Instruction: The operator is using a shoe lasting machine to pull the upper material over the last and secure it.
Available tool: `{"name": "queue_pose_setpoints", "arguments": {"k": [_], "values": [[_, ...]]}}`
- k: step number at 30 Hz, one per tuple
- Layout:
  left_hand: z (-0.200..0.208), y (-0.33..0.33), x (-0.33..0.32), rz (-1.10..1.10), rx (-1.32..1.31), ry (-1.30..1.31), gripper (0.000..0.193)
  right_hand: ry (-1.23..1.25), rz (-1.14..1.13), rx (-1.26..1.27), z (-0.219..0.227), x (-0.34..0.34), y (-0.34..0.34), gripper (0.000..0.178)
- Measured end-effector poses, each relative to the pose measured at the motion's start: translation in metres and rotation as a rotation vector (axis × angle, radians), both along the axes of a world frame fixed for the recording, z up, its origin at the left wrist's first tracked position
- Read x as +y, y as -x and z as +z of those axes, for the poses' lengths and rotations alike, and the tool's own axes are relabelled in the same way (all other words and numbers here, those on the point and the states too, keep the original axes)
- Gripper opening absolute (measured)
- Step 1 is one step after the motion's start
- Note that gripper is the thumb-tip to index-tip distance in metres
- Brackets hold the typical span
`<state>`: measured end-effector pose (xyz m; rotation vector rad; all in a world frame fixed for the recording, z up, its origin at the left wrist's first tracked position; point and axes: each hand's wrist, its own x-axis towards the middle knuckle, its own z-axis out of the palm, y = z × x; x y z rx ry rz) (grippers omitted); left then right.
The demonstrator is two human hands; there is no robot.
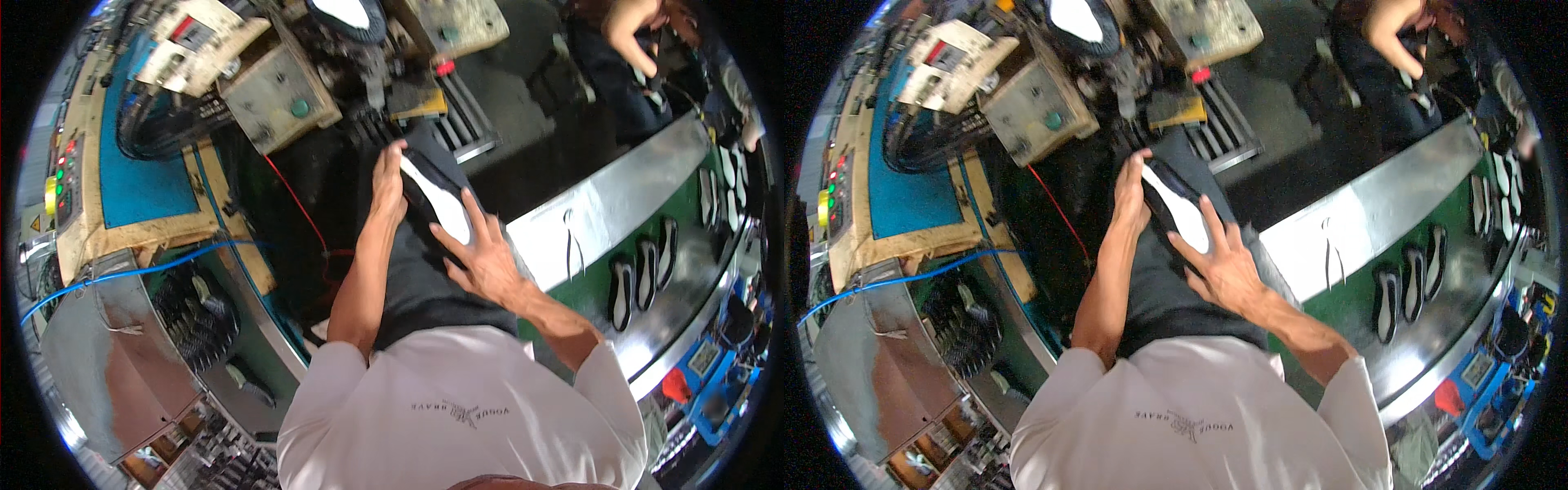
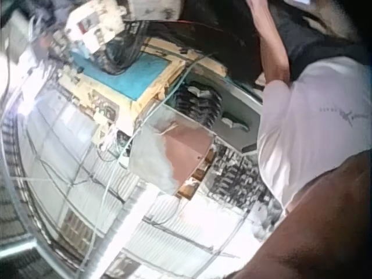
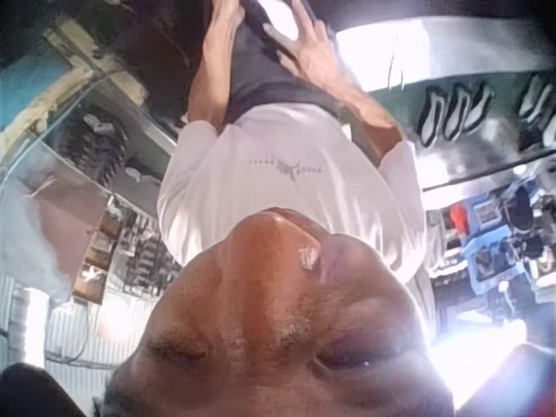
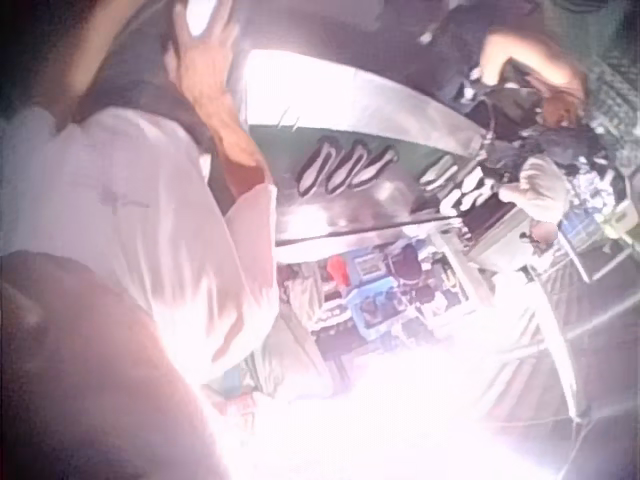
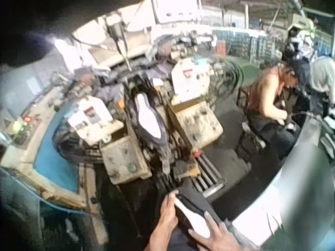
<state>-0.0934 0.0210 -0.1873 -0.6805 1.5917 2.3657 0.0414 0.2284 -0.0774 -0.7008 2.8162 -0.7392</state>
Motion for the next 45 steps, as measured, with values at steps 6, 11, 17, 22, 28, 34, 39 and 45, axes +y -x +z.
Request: {"name": "queue_pose_setpoints", "arguments": {"k": [6,11,17,22,28,34,39,45], "values": [[0.06,0.127,-0.095,0.082,0.304,0.19,0.047,0.16,-0.099,0.173,0.056,0.022,0.067,0.065],[0.178,0.282,-0.075,-0.061,0.349,-0.135,0.064,0.053,-0.189,0.363,0.112,0.034,0.152,0.068],[0.177,0.289,-0.115,-0.091,0.189,-0.269,0.054,0.097,-0.087,0.445,0.136,-0.031,0.265,0.069],[0.208,0.162,-0.121,-0.245,0.413,-0.354,0.067,0.208,-0.097,0.474,0.134,-0.074,0.337,0.067],[0.194,0.024,-0.141,-0.102,0.271,-0.26,0.111,0.205,-0.112,0.43,0.08,-0.125,0.366,0.071],[0.168,-0.067,-0.133,0.079,0.15,-0.431,0.101,0.204,-0.157,0.43,0.084,-0.139,0.352,0.072],[0.156,-0.098,-0.108,0.205,0.028,-0.472,0.098,0.189,-0.178,0.573,0.071,-0.147,0.332,0.075],[0.137,-0.097,-0.094,0.208,-0.153,-0.54,0.091,0.139,-0.181,0.561,0.061,-0.157,0.335,0.076]]}}
